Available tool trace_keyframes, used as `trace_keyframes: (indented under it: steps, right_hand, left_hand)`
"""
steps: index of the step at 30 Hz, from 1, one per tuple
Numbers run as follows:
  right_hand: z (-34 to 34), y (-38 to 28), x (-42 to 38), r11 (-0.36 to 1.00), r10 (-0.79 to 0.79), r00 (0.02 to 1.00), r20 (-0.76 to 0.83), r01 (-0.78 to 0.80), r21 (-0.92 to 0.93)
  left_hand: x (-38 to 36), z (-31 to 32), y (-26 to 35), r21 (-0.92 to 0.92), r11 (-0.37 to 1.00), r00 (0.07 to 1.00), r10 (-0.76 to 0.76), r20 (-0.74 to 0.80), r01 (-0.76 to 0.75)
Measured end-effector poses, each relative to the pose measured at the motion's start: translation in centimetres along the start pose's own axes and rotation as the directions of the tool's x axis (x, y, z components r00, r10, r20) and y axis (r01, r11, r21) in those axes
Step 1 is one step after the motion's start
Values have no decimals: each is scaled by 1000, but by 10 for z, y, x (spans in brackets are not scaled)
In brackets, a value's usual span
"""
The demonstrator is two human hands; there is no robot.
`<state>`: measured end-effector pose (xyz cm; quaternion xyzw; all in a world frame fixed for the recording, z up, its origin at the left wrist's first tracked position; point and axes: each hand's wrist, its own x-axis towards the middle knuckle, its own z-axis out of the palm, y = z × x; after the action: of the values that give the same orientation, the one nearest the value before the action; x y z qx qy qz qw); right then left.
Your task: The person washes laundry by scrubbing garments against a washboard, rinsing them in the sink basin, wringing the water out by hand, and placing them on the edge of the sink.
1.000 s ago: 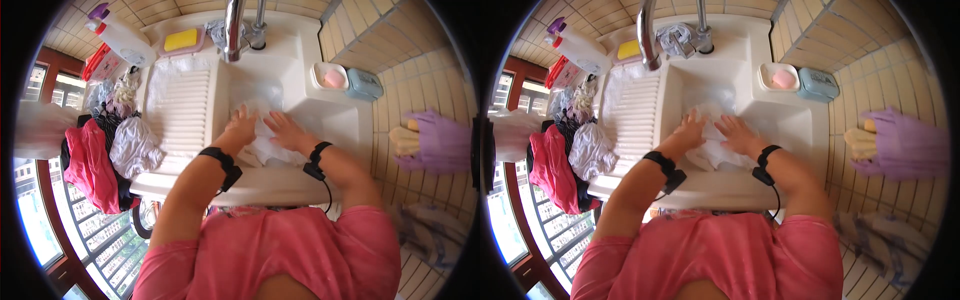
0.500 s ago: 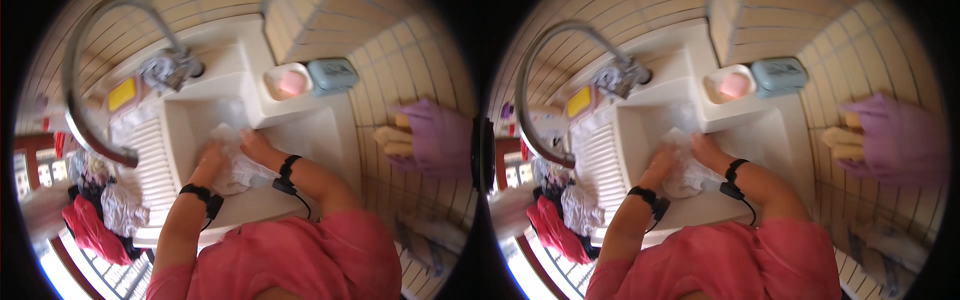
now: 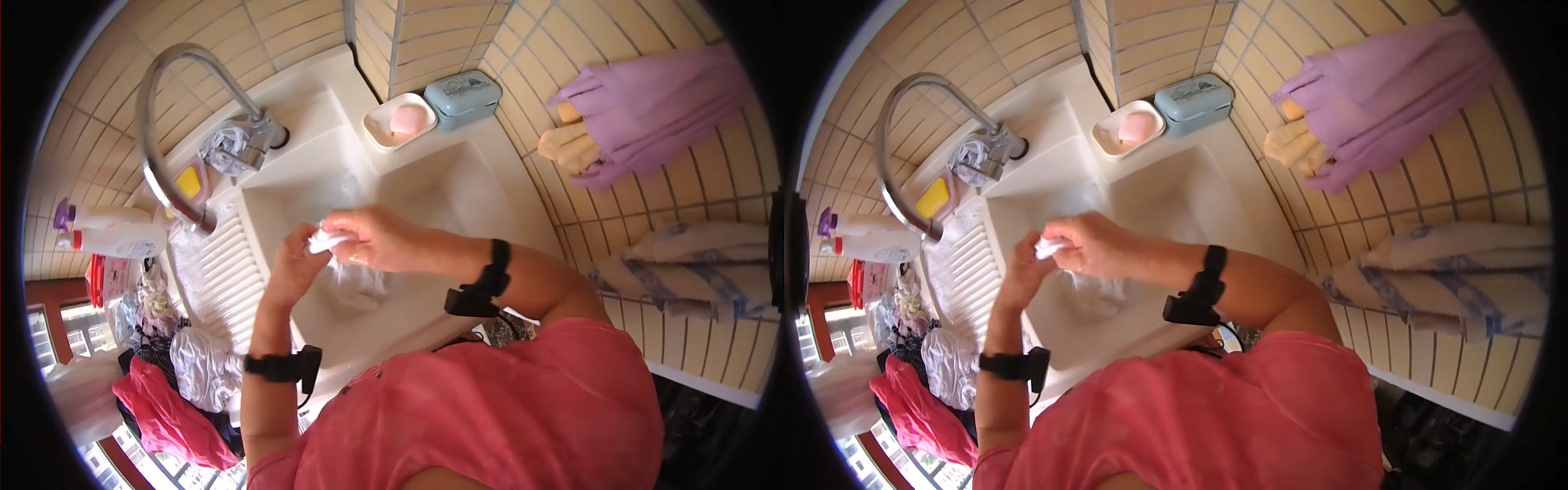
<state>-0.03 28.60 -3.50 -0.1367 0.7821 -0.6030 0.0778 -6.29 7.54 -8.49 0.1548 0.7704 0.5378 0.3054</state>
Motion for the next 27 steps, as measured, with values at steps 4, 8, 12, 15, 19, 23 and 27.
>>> trace_keyframes:
  steps: [4,8,12,15,19,23,27]
  right_hand:
    - [-19,-114,-3,985,-158,986,-56,162,59]
    - [-26,-176,-6,950,-308,946,-104,311,19]
    - [-10,-143,-3,971,-211,967,-143,224,80]
    - [4,-15,-21,594,465,879,108,-219,-774]
    - [22,74,-97,714,264,959,-104,-267,-647]
    - [9,56,-159,633,196,906,-375,-409,-657]
    - [-11,45,-225,419,25,771,-637,-586,-693]
  left_hand:
    - [-54,-27,94,-135,953,962,266,-63,-272]
    - [-93,-24,150,-379,823,906,382,-181,-422]
    - [-81,-26,126,-190,931,946,324,35,-312]
    - [-26,-6,3,430,849,945,221,239,-307]
    - [-39,16,-51,538,832,981,38,188,-136]
    - [-42,12,-55,353,935,940,-149,306,34]
    - [-42,13,-74,264,959,924,-186,335,98]
